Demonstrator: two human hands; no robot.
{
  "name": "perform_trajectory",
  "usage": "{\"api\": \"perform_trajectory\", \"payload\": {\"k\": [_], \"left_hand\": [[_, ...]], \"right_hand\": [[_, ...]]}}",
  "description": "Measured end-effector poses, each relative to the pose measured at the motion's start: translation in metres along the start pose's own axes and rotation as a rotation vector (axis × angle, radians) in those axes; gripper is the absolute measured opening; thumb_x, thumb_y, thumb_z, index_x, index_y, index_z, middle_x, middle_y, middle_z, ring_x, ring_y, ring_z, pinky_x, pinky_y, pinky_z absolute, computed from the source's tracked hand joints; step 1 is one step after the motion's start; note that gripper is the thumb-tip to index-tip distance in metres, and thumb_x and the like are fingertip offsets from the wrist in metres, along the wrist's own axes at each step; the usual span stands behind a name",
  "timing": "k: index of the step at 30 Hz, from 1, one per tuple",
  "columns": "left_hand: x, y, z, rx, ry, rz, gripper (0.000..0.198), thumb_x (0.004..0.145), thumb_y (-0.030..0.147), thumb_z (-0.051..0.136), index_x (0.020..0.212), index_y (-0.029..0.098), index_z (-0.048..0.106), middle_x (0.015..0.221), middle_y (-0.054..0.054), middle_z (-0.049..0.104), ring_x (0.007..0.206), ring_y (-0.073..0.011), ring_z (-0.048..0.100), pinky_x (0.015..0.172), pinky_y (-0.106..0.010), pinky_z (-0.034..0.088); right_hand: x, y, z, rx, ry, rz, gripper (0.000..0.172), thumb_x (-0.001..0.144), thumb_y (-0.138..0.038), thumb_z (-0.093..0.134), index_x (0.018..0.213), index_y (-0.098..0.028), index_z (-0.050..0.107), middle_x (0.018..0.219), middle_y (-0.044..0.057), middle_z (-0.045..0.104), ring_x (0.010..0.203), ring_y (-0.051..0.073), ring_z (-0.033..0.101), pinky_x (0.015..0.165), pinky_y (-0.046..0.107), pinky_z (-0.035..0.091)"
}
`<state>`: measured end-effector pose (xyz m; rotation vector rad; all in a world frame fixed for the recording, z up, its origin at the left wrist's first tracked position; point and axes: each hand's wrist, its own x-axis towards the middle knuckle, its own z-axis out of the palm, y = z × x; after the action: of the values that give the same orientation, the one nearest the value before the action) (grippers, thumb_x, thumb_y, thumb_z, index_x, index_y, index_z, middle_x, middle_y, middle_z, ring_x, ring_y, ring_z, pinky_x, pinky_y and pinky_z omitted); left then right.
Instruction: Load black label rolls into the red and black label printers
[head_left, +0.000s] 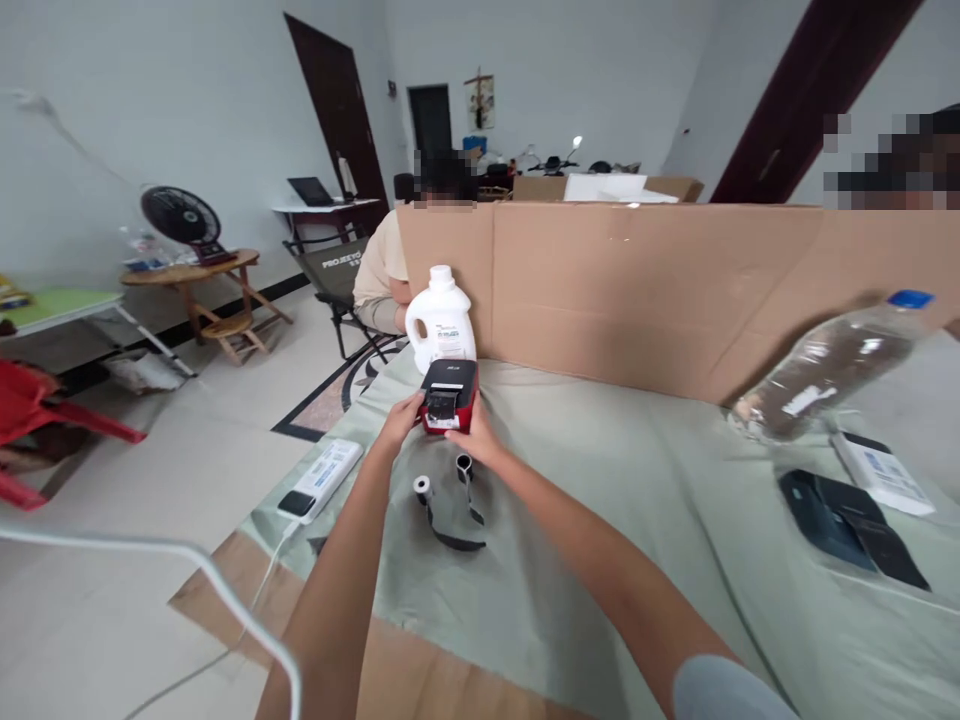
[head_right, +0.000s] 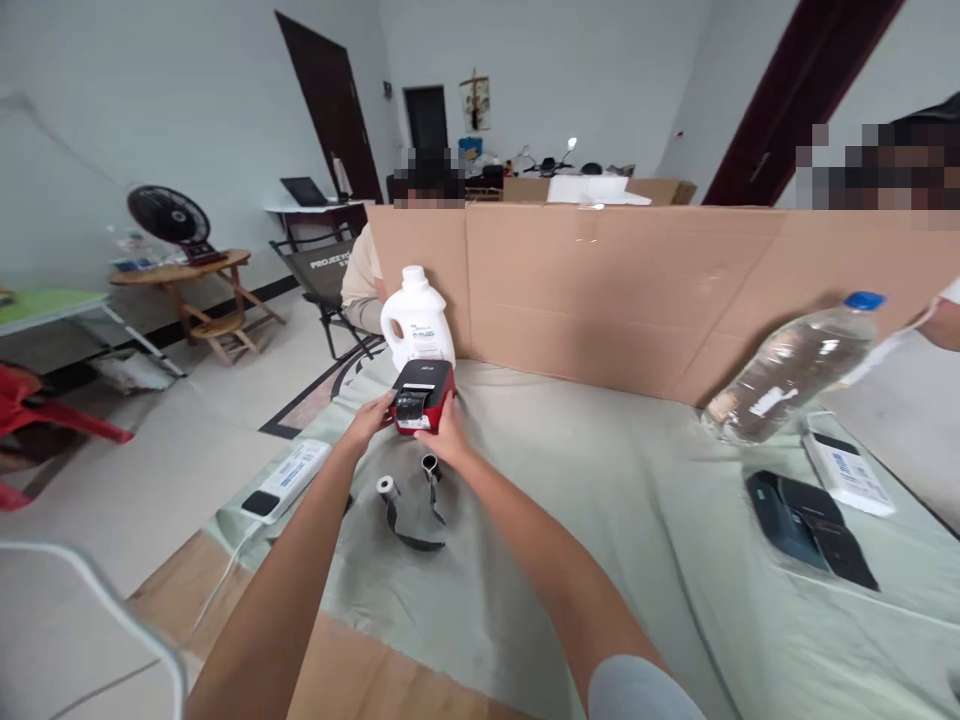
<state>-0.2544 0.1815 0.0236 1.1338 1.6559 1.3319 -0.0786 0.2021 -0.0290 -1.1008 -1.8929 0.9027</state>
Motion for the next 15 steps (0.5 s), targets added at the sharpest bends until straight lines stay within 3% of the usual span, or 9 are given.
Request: {"api": "perform_trajectory", "payload": {"k": [3,6,10,13,15], "left_hand": [[-0.007,-0.002,-0.001,-0.045,-0.066,-0.045,0.052,0.084,0.052,0.069,0.114,0.010,0.072,0.097,-0.009,0.077,0.087,-0.0212,0.071,0.082,-0.036,0.059],[-0.018,0.011,0.011,-0.012,-0.081,0.001,0.051,0.085,0.050,0.068,0.119,0.013,0.072,0.106,-0.007,0.077,0.097,-0.0254,0.071,0.087,-0.038,0.059],[-0.068,0.050,0.055,0.066,-0.134,0.245,0.050,0.089,0.050,0.063,0.124,0.016,0.072,0.116,-0.006,0.076,0.115,-0.0313,0.067,0.097,-0.041,0.055],[-0.130,0.071,0.102,0.102,-0.223,0.358,0.048,0.094,0.045,0.057,0.135,0.022,0.065,0.128,-0.004,0.071,0.119,-0.0289,0.066,0.105,-0.042,0.051],[-0.173,0.071,0.132,0.097,-0.308,0.368,0.047,0.097,0.043,0.054,0.140,0.024,0.061,0.133,-0.003,0.068,0.117,-0.0269,0.068,0.106,-0.041,0.051]], "right_hand": [[-0.005,0.001,0.007,-0.003,0.156,0.040,0.095,0.079,-0.026,0.071,0.158,-0.014,0.019,0.156,0.019,0.041,0.144,0.034,0.039,0.119,0.049,0.032],[-0.024,-0.004,-0.018,0.001,0.207,-0.017,0.085,0.083,-0.024,0.065,0.156,-0.015,0.023,0.147,0.017,0.051,0.136,0.030,0.048,0.117,0.046,0.035],[-0.079,-0.014,-0.087,-0.023,0.338,-0.118,0.076,0.090,-0.032,0.059,0.156,-0.021,0.023,0.145,0.016,0.051,0.135,0.029,0.048,0.115,0.047,0.037],[-0.146,-0.013,-0.149,-0.080,0.380,-0.135,0.071,0.095,-0.038,0.054,0.156,-0.023,0.020,0.151,0.017,0.044,0.137,0.030,0.046,0.114,0.048,0.039],[-0.195,-0.007,-0.182,-0.163,0.379,-0.124,0.068,0.096,-0.040,0.052,0.155,-0.022,0.022,0.152,0.017,0.042,0.138,0.032,0.044,0.114,0.053,0.038]]}}
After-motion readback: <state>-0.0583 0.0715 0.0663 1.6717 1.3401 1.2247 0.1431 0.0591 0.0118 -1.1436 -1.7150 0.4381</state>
